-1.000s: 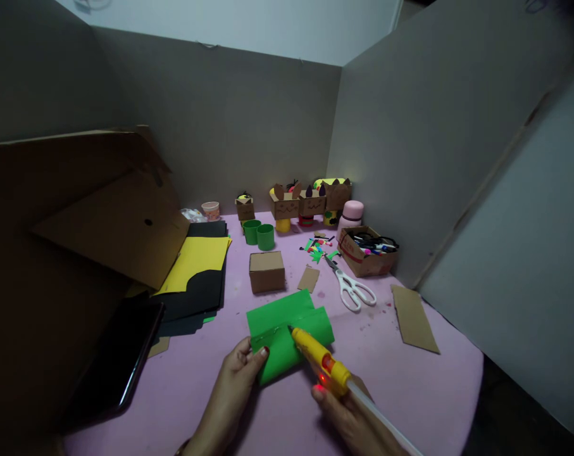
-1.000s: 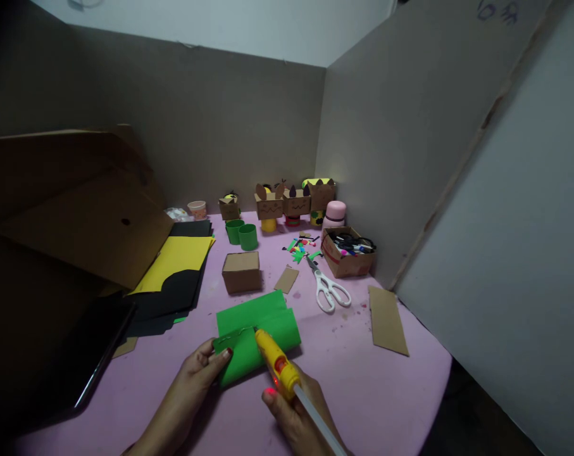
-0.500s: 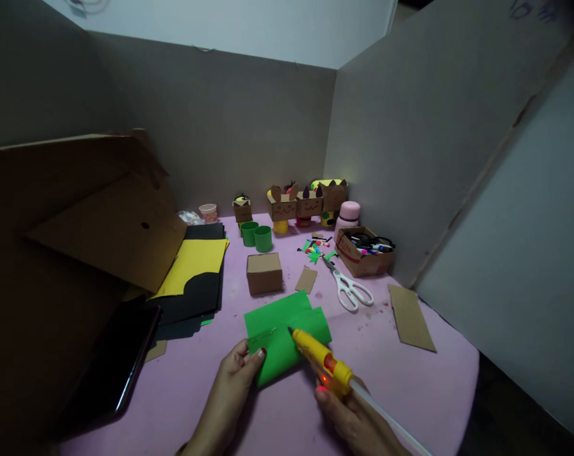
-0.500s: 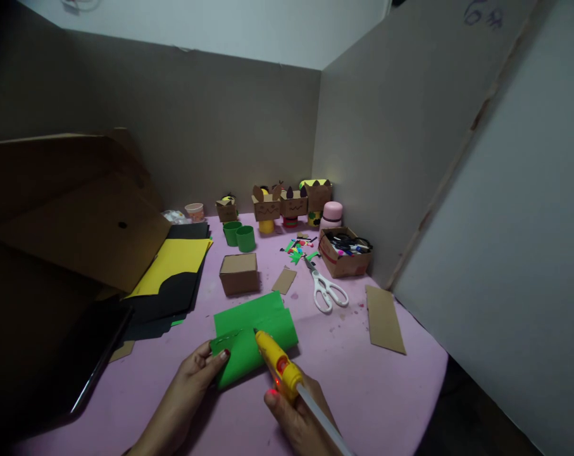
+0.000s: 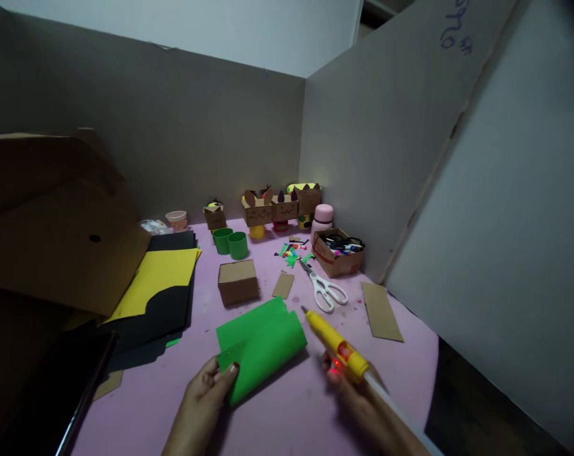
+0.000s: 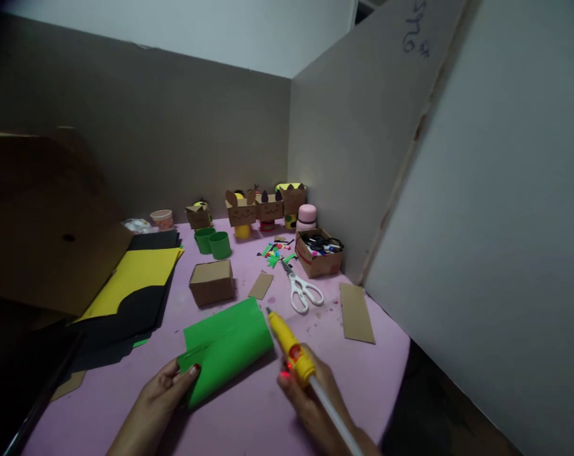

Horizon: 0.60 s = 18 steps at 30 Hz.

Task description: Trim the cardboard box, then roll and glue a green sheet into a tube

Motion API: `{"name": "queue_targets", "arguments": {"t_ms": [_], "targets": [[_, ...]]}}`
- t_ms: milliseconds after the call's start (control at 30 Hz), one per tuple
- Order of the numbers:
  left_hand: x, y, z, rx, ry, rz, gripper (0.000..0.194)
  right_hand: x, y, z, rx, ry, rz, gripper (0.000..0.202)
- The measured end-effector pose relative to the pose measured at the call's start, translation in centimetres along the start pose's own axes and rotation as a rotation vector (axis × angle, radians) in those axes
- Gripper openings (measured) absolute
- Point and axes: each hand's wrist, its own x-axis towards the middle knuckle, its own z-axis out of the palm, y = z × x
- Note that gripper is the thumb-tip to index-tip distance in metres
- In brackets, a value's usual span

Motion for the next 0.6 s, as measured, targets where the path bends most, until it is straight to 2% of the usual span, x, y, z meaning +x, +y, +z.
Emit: {"name": "queue_targets", "arguments": {"t_ms": [67,167,267,400,600], "targets": [[0.2,-0.1,-0.1,-0.008,0.001,-0.016,0.039,1.0,1.2,-3.0,-0.199,0.04,0.012,0.033],[0.4,-0.4,-0.2,-0.009,-0.006,-0.037,0.04,2.0,3.5,-7.5,-0.635,0.094,0.05,0.026],[0.7,-0.5,-0.3,0.001,-0.007,-0.038,0.041,2.3,5.5,-10.4,-0.947,0.086,0.103,0.018],[0.8,-0.5,-0.4,0.018,0.001,-0.021,0.043,2.6,6.9,-11.5,-1.073,-0.009,0.071,0.021],[0.4,-0.6,-0.5,0.056,0.009,-0.001,0.038,4.2,8.0,-12.9,-1.067,-0.063,0.014,0.029]]}}
